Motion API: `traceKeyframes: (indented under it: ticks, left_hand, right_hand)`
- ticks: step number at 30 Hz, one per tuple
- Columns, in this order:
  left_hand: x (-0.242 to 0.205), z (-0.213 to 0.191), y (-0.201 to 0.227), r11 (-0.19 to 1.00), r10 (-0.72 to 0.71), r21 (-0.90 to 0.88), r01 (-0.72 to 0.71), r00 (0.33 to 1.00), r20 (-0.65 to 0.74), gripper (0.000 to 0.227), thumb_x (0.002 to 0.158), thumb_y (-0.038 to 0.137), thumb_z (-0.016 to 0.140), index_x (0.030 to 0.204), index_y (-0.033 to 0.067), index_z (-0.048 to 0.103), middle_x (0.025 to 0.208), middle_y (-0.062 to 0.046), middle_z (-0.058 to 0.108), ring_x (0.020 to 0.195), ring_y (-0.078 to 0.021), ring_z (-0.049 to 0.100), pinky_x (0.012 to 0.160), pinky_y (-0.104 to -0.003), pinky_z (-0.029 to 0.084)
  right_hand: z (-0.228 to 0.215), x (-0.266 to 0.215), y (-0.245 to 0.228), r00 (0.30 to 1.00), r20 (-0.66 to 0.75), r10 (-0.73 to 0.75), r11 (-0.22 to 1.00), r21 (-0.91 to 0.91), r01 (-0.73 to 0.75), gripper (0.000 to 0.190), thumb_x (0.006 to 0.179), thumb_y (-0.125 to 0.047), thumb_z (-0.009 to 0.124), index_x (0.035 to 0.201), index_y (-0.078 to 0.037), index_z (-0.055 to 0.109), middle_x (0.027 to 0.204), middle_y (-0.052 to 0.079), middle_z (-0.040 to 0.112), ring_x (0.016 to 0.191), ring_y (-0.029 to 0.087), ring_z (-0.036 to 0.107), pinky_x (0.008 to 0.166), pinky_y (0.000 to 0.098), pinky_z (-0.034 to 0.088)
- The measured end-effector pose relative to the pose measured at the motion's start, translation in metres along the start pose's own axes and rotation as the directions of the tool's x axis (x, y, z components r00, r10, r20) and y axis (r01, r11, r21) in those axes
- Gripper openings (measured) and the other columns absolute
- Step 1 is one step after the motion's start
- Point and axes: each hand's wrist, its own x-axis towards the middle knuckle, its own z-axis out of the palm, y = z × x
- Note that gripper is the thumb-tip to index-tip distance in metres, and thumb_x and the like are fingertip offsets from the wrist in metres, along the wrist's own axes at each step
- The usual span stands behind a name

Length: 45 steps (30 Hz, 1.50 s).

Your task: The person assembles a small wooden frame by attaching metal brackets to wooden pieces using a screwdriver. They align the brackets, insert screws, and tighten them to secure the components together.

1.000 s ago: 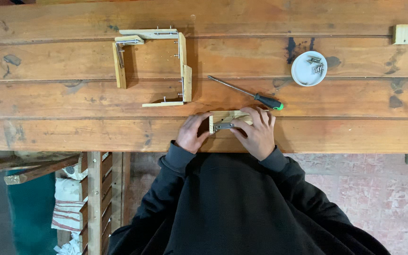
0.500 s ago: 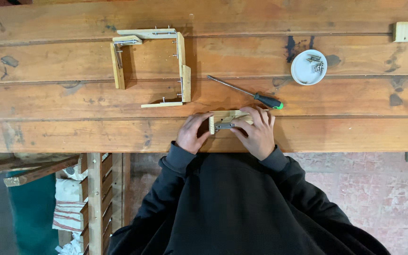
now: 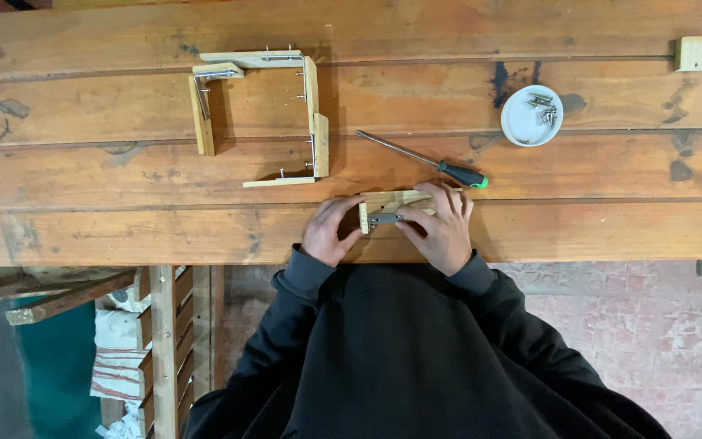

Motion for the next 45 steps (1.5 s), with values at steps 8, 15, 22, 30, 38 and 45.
traceKeyframes:
  ticks: [8, 15, 22, 30, 38, 45]
  left_hand:
    - [0.0, -0.003, -0.001, 0.999, -0.023, -0.027, 0.024, 0.999, 0.035, 0.075, 0.092, 0.001, 0.096, 0.162, 0.0117, 0.073, 0.153, -0.011, 0.08, 0.141, -0.0428, 0.071, 0.125, -0.057, 0.057]
    - [-0.001, -0.003, -0.002, 0.998, -0.043, -0.036, 0.045, 0.998, 0.054, 0.073, 0.094, 0.002, 0.095, 0.163, 0.0122, 0.072, 0.155, -0.012, 0.079, 0.144, -0.0428, 0.069, 0.126, -0.058, 0.055]
    - [-0.001, 0.001, -0.006, 0.999, 0.019, -0.036, -0.019, 1.0, 0.01, 0.072, 0.094, 0.004, 0.097, 0.162, 0.0102, 0.072, 0.153, -0.013, 0.079, 0.14, -0.042, 0.072, 0.124, -0.057, 0.057]
    - [0.004, -0.007, 0.006, 0.998, -0.038, -0.058, 0.039, 0.999, 0.022, 0.08, 0.091, 0.014, 0.101, 0.164, 0.0113, 0.07, 0.157, -0.013, 0.077, 0.14, -0.0424, 0.071, 0.124, -0.057, 0.057]
    - [0.024, -0.05, 0.068, 0.998, -0.013, -0.06, 0.012, 1.0, -0.008, 0.089, 0.092, 0.034, 0.103, 0.168, 0.011, 0.065, 0.163, -0.017, 0.071, 0.15, -0.0451, 0.064, 0.129, -0.063, 0.051]
    - [0.054, -0.054, 0.151, 0.976, 0.191, -0.078, -0.201, 0.974, -0.121, 0.059, 0.104, 0.041, 0.089, 0.155, 0.0143, 0.077, 0.152, -0.008, 0.078, 0.142, -0.0439, 0.071, 0.122, -0.06, 0.056]
  right_hand:
    - [0.005, -0.003, 0.002, 0.999, 0.037, 0.026, 1.0, 0.004, -0.026, 0.021, 0.099, -0.043, 0.096, 0.116, -0.038, 0.085, 0.156, 0.0, 0.058, 0.146, 0.038, 0.053, 0.107, 0.0562, 0.034]
    - [0.008, -0.005, 0.002, 0.997, 0.039, 0.06, 0.998, 0.02, -0.061, 0.019, 0.101, -0.043, 0.093, 0.117, -0.04, 0.085, 0.158, -0.001, 0.058, 0.148, 0.037, 0.053, 0.11, 0.0572, 0.034]
    - [0.013, -0.011, 0.006, 0.999, 0.026, 0.04, 0.998, 0.047, -0.042, 0.022, 0.102, -0.041, 0.094, 0.121, -0.038, 0.084, 0.161, 0.002, 0.057, 0.15, 0.038, 0.052, 0.113, 0.0591, 0.032]
    - [-0.004, -0.004, -0.004, 0.997, 0.05, 0.055, 0.993, 0.101, -0.06, 0.04, 0.097, -0.047, 0.096, 0.131, -0.031, 0.082, 0.158, 0.006, 0.058, 0.15, 0.042, 0.053, 0.12, 0.0643, 0.035]
    - [-0.011, -0.002, -0.002, 0.999, 0.0, 0.04, 0.99, 0.133, -0.039, 0.045, 0.099, -0.042, 0.097, 0.138, -0.029, 0.079, 0.163, 0.007, 0.056, 0.151, 0.041, 0.054, 0.124, 0.0644, 0.04]
    - [-0.065, 0.014, 0.008, 0.996, -0.052, 0.066, 0.98, 0.191, -0.055, 0.036, 0.103, -0.023, 0.093, 0.136, -0.026, 0.077, 0.158, 0.006, 0.059, 0.145, 0.04, 0.061, 0.121, 0.06, 0.05]
